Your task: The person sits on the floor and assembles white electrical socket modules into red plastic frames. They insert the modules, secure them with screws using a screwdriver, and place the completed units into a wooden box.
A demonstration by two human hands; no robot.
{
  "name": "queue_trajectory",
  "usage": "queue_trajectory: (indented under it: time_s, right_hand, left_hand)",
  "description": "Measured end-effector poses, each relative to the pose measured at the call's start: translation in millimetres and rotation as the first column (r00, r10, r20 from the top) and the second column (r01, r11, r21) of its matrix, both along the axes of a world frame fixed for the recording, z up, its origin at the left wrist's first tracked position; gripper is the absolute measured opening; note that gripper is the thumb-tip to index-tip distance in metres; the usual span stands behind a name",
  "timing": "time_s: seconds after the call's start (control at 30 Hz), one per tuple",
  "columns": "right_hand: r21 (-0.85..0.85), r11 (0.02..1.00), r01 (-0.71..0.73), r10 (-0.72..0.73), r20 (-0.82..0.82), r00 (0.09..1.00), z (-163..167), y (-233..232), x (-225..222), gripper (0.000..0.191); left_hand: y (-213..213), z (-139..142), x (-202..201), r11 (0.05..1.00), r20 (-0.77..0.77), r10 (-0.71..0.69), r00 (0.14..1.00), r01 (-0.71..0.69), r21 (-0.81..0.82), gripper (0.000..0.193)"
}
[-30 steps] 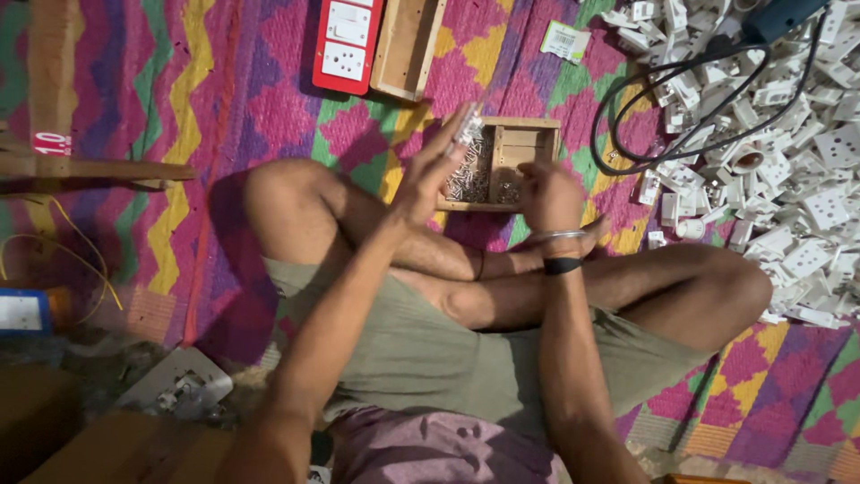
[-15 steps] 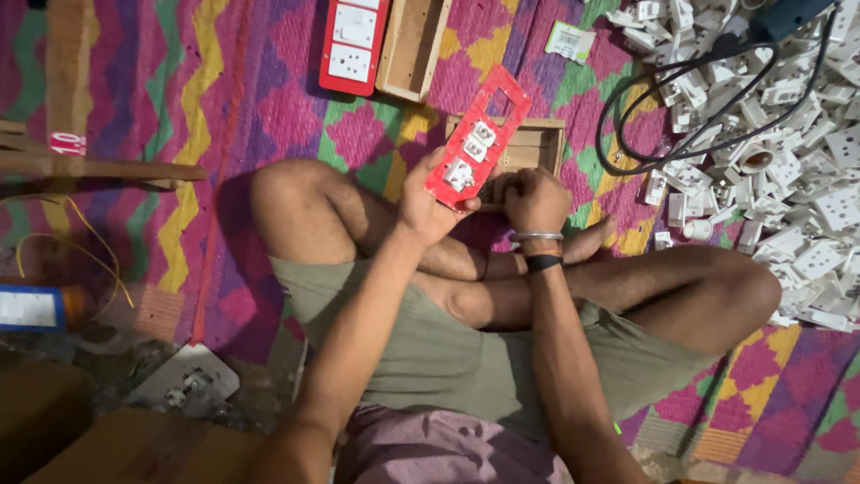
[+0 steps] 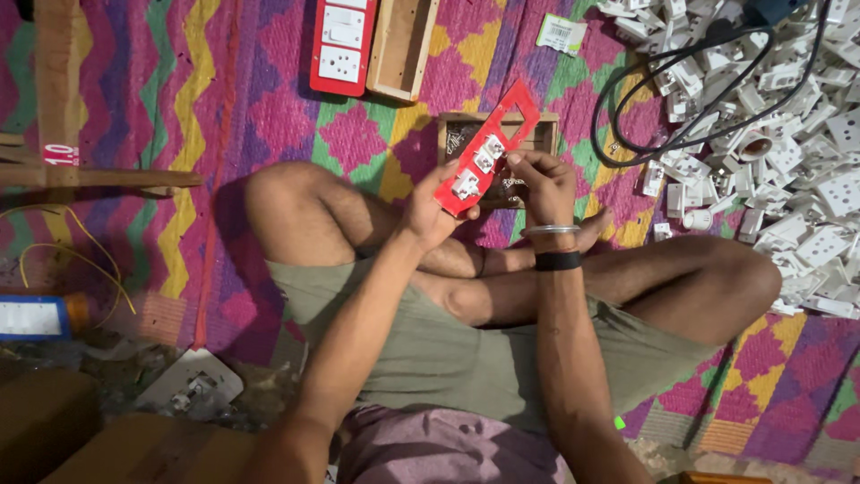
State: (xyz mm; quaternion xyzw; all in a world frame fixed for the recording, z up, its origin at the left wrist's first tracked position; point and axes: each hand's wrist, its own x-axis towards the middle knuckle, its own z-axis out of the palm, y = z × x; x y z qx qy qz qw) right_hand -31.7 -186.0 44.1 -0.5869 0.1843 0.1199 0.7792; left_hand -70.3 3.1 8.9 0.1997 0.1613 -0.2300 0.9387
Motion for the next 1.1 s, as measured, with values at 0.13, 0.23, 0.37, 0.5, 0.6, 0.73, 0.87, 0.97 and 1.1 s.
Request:
queue_trajectory:
  time_s: [0.13,0.23,0.37,0.5,0.6,0.73,0.87,0.97,1.1]
  right_hand:
    - [-0.053,0.998,-0.045,0.046,0.021,0.999,-3.8,-3.0,0.1,0.011]
    - [-0.05,0.998,-0.036,0.037,0.017,0.999,-5.4,-3.5,0.0,0.011]
    - [-0.095,0.995,-0.013,0.021,0.085,0.996,-1.2,3.9,-1.6,0.011]
    - [-0.555,0.818,0.152,0.157,0.47,0.869,7.5,19.6,-8.6,0.012]
    - [-0.819,0.442,0.366,0.463,0.558,0.689,10.6,23.4,-14.8,0.009]
    - [-0.881,0.405,0.244,0.381,0.405,0.831,2.1,25.1,-9.8,0.02]
    - [-0.8,0.594,0.09,0.087,0.175,0.981,-2.1,24.4,-3.8,0.038]
    - [-0.7,0.666,0.257,0.184,0.488,0.853,0.9,25.0,-7.7,0.033]
    - [-0.856,0.38,0.35,0.384,0.49,0.783,-2.5,27.4,-9.6,0.037]
  left_hand:
    - [0.4,-0.5,-0.1,0.999,-0.036,0.002,0.999,0.0,0.034,0.038]
    - [0.4,2.8,0.5,0.999,-0.021,-0.004,1.0,0.005,0.041,0.039]
    - [1.0,7.7,0.4,1.0,-0.015,-0.002,1.0,0.002,0.03,0.039]
    - [0.1,9.8,0.6,1.0,-0.025,0.011,1.0,-0.011,0.021,0.041]
    - [-1.4,9.5,0.3,0.999,0.012,0.022,1.0,-0.022,0.039,0.042]
    - [-2.9,9.2,-1.8,0.999,-0.004,0.008,1.0,-0.008,0.046,0.043]
    - [-2.2,9.6,-1.1,0.999,-0.062,0.031,0.998,-0.033,-0.035,0.043]
    - [-1.5,8.9,1.9,0.997,-0.048,0.037,0.998,-0.04,-0.069,0.043]
    - [-5.0,8.1,1.3,0.998,-0.075,-0.001,0.997,-0.004,-0.062,0.045]
